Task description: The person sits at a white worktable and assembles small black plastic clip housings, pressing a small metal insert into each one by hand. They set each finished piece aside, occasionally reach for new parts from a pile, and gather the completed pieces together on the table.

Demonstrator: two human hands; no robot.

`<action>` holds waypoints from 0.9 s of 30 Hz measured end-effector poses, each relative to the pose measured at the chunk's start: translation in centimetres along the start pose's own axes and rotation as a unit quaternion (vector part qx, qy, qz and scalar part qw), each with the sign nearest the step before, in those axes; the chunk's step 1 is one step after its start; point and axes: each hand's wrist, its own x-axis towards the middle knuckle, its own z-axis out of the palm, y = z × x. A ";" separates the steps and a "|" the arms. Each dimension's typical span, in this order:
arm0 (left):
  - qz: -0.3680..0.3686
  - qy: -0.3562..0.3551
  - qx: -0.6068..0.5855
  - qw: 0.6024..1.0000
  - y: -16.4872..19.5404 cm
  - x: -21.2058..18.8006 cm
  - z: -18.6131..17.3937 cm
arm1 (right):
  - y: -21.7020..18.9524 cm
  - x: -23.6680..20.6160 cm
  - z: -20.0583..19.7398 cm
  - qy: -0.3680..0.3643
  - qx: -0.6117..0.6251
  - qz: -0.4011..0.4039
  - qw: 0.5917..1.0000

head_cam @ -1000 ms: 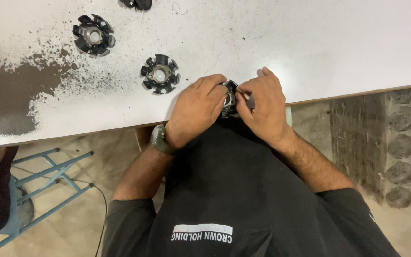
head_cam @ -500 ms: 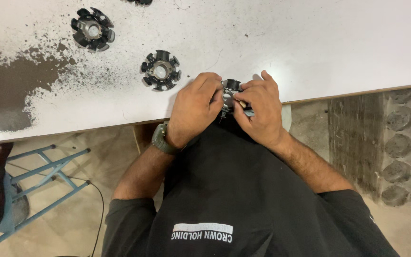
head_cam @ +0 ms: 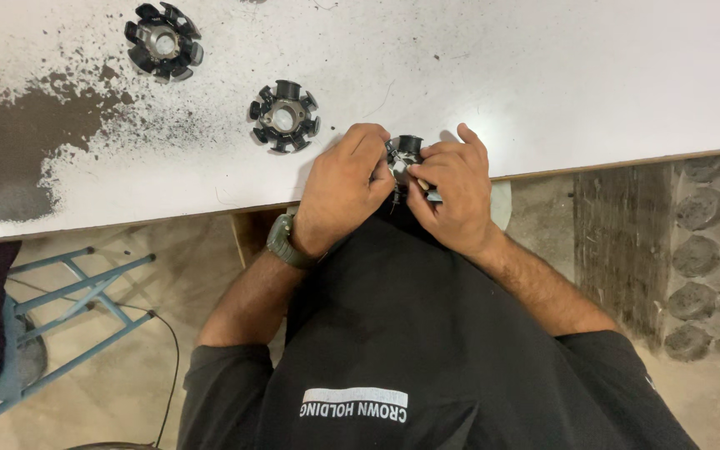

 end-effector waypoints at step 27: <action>-0.047 -0.061 0.116 0.990 -2.0 -0.4 -3.4 | 8.9 2.4 -5.5 0.068 -0.174 0.113 0.976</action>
